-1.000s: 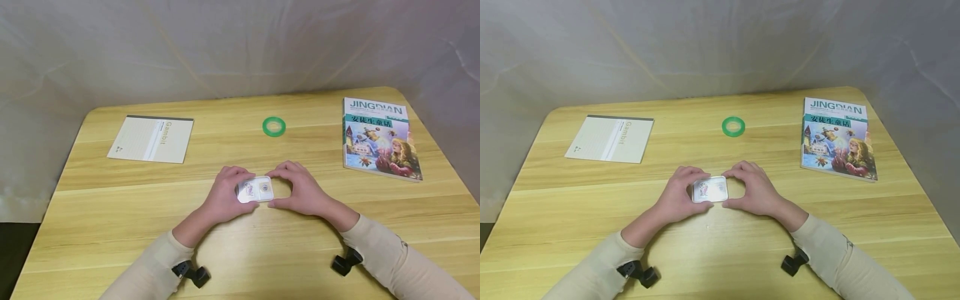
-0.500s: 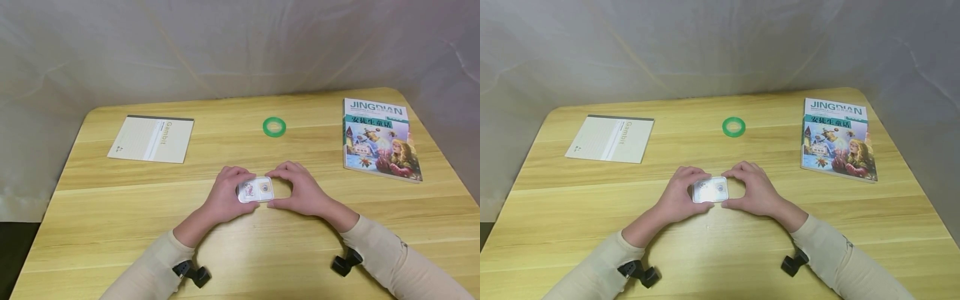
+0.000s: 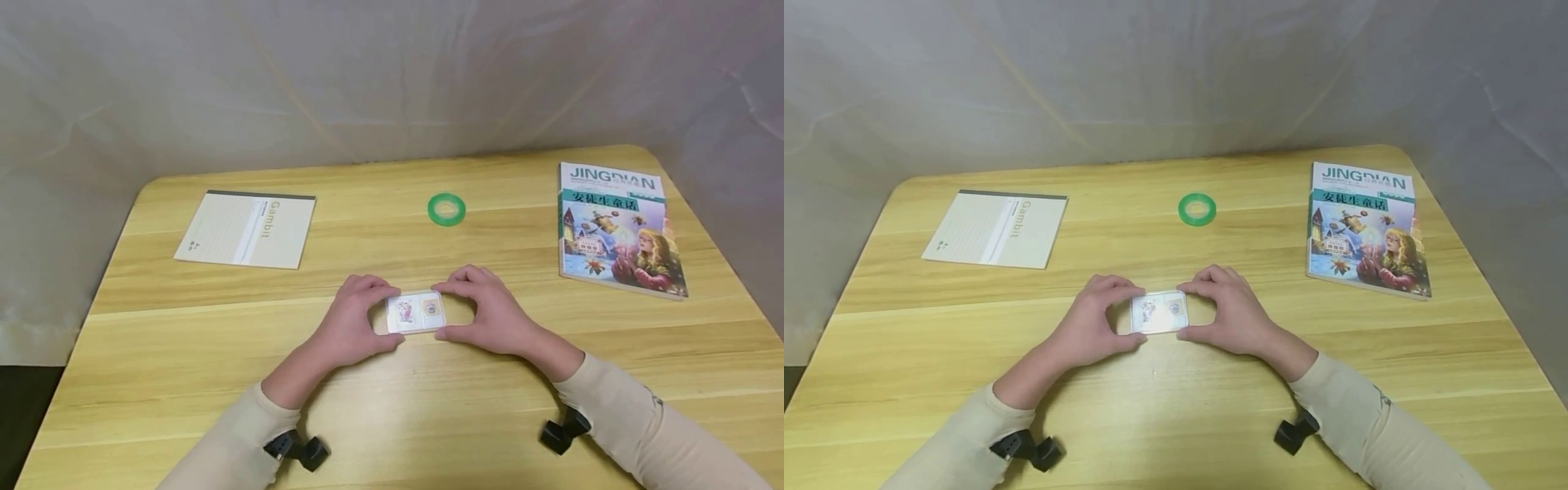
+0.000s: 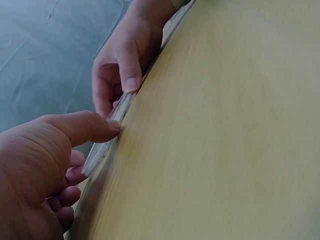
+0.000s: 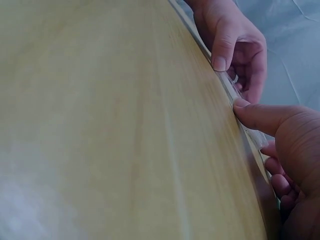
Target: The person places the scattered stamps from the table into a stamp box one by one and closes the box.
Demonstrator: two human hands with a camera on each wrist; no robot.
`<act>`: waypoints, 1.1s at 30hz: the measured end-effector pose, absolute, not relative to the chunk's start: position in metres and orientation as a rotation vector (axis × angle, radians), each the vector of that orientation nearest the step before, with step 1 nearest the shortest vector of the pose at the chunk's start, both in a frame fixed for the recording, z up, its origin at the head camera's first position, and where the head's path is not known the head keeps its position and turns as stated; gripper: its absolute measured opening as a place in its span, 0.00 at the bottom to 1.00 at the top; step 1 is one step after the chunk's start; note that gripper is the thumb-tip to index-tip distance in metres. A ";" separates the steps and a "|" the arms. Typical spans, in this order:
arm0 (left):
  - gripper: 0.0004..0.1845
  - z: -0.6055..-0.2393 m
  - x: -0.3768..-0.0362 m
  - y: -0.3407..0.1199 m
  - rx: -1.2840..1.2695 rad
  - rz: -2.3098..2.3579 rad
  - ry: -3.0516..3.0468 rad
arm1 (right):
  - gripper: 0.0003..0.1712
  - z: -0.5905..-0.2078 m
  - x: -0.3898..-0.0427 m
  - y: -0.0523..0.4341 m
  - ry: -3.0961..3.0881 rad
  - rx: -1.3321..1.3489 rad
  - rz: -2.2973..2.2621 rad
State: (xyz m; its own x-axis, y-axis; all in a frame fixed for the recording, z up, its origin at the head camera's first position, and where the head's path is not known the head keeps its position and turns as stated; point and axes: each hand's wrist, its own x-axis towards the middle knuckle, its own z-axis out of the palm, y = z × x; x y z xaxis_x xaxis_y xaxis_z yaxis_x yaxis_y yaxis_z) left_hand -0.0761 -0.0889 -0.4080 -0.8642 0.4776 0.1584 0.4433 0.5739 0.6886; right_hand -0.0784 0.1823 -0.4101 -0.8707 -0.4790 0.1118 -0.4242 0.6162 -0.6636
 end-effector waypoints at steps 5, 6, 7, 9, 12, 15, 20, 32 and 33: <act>0.34 -0.409 -0.075 -0.094 0.795 1.164 2.744 | 0.38 -0.410 -0.077 0.182 2.742 -0.761 -1.120; 0.34 -0.409 -0.075 -0.094 0.795 1.166 2.740 | 0.38 -0.410 -0.077 0.182 2.738 -0.758 -1.126; 0.34 -0.409 -0.075 -0.094 0.795 1.168 2.738 | 0.37 -0.410 -0.077 0.182 2.734 -0.757 -1.133; 0.34 -0.410 -0.075 -0.094 0.796 1.175 2.736 | 0.36 -0.410 -0.077 0.182 2.731 -0.760 -1.141; 0.33 -0.410 -0.075 -0.095 0.796 1.185 2.732 | 0.35 -0.410 -0.077 0.182 2.733 -0.768 -1.145; 0.32 -0.410 -0.075 -0.094 0.797 1.186 2.727 | 0.35 -0.411 -0.077 0.183 2.740 -0.770 -1.141; 0.32 -0.409 -0.075 -0.094 0.811 1.187 2.714 | 0.35 -0.413 -0.077 0.183 2.751 -0.784 -1.140; 0.30 -0.409 -0.076 -0.093 0.812 1.177 2.711 | 0.35 -0.411 -0.078 0.182 2.761 -0.786 -1.135; 0.30 -0.408 -0.076 -0.093 0.812 1.174 2.713 | 0.35 -0.410 -0.078 0.182 2.762 -0.780 -1.130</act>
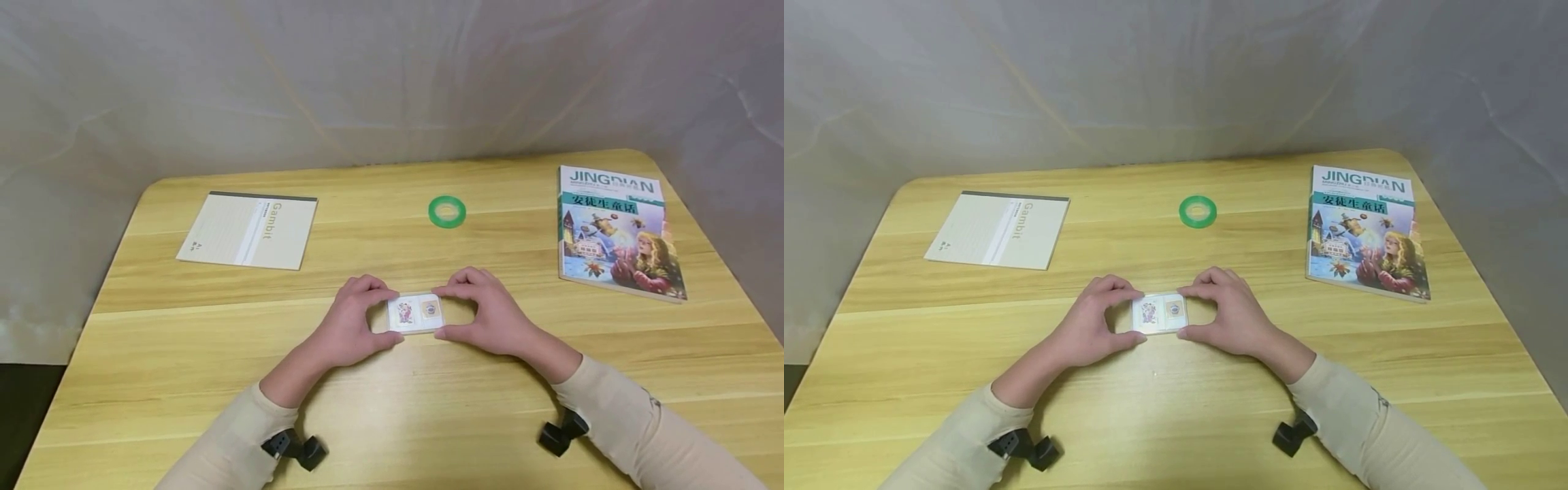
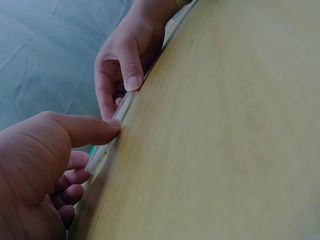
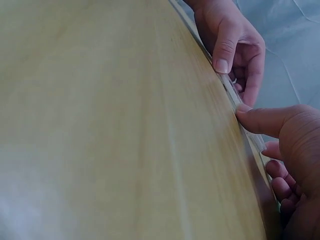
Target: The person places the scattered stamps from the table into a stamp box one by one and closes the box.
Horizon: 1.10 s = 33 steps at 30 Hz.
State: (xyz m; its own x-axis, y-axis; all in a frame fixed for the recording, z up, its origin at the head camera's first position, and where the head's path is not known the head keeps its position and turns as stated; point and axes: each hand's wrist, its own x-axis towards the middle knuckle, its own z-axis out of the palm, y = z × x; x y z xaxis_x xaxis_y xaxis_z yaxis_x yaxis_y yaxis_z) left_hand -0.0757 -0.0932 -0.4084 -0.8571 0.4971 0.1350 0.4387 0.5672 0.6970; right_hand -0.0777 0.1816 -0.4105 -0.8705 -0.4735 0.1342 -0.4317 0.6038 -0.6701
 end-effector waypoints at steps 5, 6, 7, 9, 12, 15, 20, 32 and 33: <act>0.31 -0.408 -0.076 -0.092 0.815 1.144 2.723 | 0.35 -0.410 -0.079 0.181 2.768 -0.744 -1.110; 0.31 -0.408 -0.076 -0.092 0.814 1.139 2.726 | 0.35 -0.410 -0.079 0.180 2.768 -0.739 -1.109; 0.31 -0.408 -0.076 -0.092 0.811 1.135 2.728 | 0.35 -0.410 -0.079 0.180 2.768 -0.732 -1.108; 0.30 -0.409 -0.077 -0.092 0.805 1.131 2.731 | 0.35 -0.410 -0.079 0.180 2.767 -0.722 -1.107; 0.30 -0.410 -0.076 -0.092 0.788 1.137 2.732 | 0.35 -0.409 -0.079 0.178 2.757 -0.711 -1.103; 0.31 -0.411 -0.075 -0.093 0.776 1.140 2.731 | 0.34 -0.409 -0.079 0.177 2.748 -0.696 -1.090; 0.32 -0.411 -0.074 -0.093 0.789 1.124 2.735 | 0.34 -0.410 -0.078 0.178 2.753 -0.713 -1.068; 0.40 -0.408 -0.071 -0.095 0.817 1.033 2.750 | 0.40 -0.409 -0.073 0.181 2.749 -0.726 -1.041; 0.41 -0.406 -0.071 -0.097 0.813 1.031 2.752 | 0.42 -0.408 -0.071 0.182 2.744 -0.722 -1.048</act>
